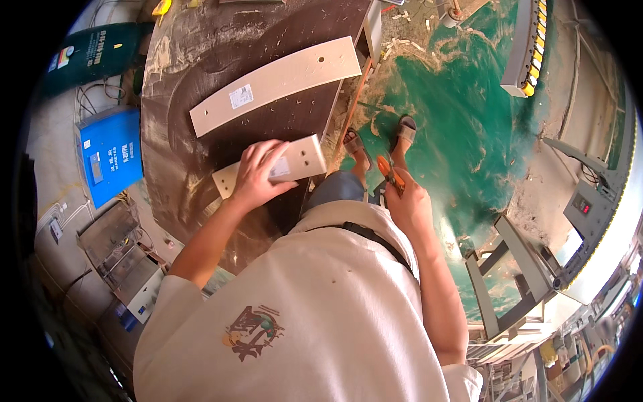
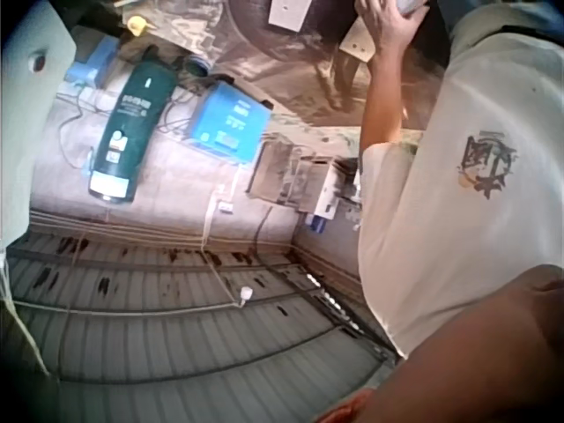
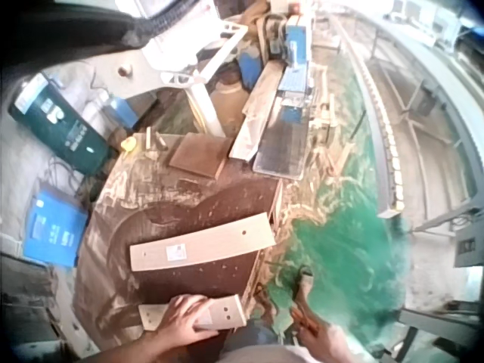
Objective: The person organizes wood planks, cuts them using a hand-held cutter, and processes them through a large industrial woodworking machine.
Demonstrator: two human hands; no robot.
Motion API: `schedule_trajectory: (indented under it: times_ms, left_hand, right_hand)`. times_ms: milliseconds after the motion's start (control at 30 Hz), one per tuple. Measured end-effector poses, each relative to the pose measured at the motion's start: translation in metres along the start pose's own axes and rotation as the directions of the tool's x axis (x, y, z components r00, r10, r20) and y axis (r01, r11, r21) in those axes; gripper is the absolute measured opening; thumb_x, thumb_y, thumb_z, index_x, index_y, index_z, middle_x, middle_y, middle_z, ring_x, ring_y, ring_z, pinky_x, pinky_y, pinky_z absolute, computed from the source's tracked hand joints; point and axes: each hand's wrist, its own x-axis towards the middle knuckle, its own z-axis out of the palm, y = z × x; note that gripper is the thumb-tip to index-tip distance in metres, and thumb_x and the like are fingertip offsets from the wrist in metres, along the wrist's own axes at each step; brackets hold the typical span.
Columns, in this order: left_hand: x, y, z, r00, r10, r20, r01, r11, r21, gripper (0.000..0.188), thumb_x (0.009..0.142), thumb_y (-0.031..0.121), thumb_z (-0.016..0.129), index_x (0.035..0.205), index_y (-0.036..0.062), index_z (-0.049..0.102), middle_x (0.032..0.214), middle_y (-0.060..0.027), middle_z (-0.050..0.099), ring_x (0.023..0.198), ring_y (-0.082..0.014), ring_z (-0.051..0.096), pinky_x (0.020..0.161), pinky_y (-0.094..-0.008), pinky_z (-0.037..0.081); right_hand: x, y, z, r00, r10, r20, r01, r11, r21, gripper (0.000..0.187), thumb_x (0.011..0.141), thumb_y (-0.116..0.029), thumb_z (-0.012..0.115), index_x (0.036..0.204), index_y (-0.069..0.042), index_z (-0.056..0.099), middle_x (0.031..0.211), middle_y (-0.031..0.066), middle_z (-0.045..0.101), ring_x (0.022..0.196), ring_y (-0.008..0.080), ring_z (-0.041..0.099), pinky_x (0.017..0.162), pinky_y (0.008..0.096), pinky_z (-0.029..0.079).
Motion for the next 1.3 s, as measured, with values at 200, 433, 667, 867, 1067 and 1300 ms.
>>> schedule_trajectory:
  times_ms: [200,433,667,867,1067,1300]
  left_hand:
    - [0.051,-0.030,-0.014,0.985,0.000,-0.173,0.014,0.997,0.080,0.068,0.081,0.037,0.085,0.137,0.0075,0.062,0.140,-0.0142,0.058,0.128,-0.0344,0.056,0.108,-0.0484,0.041]
    - [0.157,-0.052,0.012,0.975,0.119,-0.189,-0.087,0.981,0.173,0.086,0.086,0.054,0.078,0.151,0.0070,0.048,0.151,-0.0149,0.051,0.137,-0.0357,0.048,0.116,-0.0495,0.035]
    - [0.141,-0.030,0.022,0.969,0.177,-0.174,-0.141,0.969,0.202,0.085,0.084,0.054,0.076,0.150,0.0071,0.051,0.145,-0.0103,0.055,0.129,-0.0297,0.053,0.112,-0.0465,0.040]
    - [0.143,-0.029,0.020,0.968,0.147,-0.205,-0.109,0.977,0.185,0.080,0.082,0.048,0.078,0.146,0.0072,0.054,0.145,-0.0081,0.057,0.128,-0.0276,0.055,0.111,-0.0450,0.043]
    - [0.143,-0.028,0.018,0.970,0.131,-0.204,-0.101,0.984,0.147,0.078,0.079,0.044,0.080,0.143,0.0052,0.058,0.143,-0.0092,0.058,0.127,-0.0280,0.056,0.109,-0.0455,0.046]
    - [0.148,-0.033,0.019,0.970,0.132,-0.206,-0.104,0.984,0.141,0.075,0.080,0.044,0.079,0.141,0.0053,0.059,0.142,-0.0089,0.059,0.126,-0.0271,0.057,0.109,-0.0445,0.046]
  right_hand:
    - [0.004,-0.001,-0.010,1.000,-0.013,-0.001,0.013,1.000,-0.002,0.038,0.095,-0.019,0.065,0.130,-0.006,0.067,0.099,0.0273,0.073,0.096,0.0448,0.071,0.084,0.0473,0.056]
    - [0.016,-0.043,-0.026,0.999,-0.035,0.029,0.035,0.999,0.007,0.037,0.095,-0.020,0.063,0.129,-0.005,0.066,0.097,0.0266,0.072,0.093,0.0451,0.071,0.082,0.0480,0.056]
    - [0.053,-0.080,-0.020,1.000,-0.002,0.023,0.002,1.000,0.024,0.039,0.096,-0.025,0.059,0.128,-0.004,0.066,0.101,0.0297,0.071,0.099,0.0467,0.069,0.088,0.0498,0.054]
    - [0.081,-0.114,-0.022,0.993,0.021,0.118,-0.020,1.000,-0.009,0.041,0.095,-0.023,0.053,0.127,-0.001,0.066,0.099,0.0314,0.071,0.095,0.0483,0.068,0.089,0.0508,0.054]
    - [0.081,-0.125,-0.029,0.980,0.071,0.187,-0.057,0.995,-0.077,0.042,0.096,-0.021,0.052,0.128,0.003,0.064,0.082,0.0290,0.071,0.078,0.0459,0.070,0.079,0.0514,0.056]
    - [0.078,-0.133,-0.027,0.979,0.118,0.167,-0.113,0.993,-0.040,0.043,0.094,-0.019,0.054,0.128,0.006,0.064,0.078,0.0293,0.070,0.073,0.0443,0.071,0.076,0.0506,0.058]
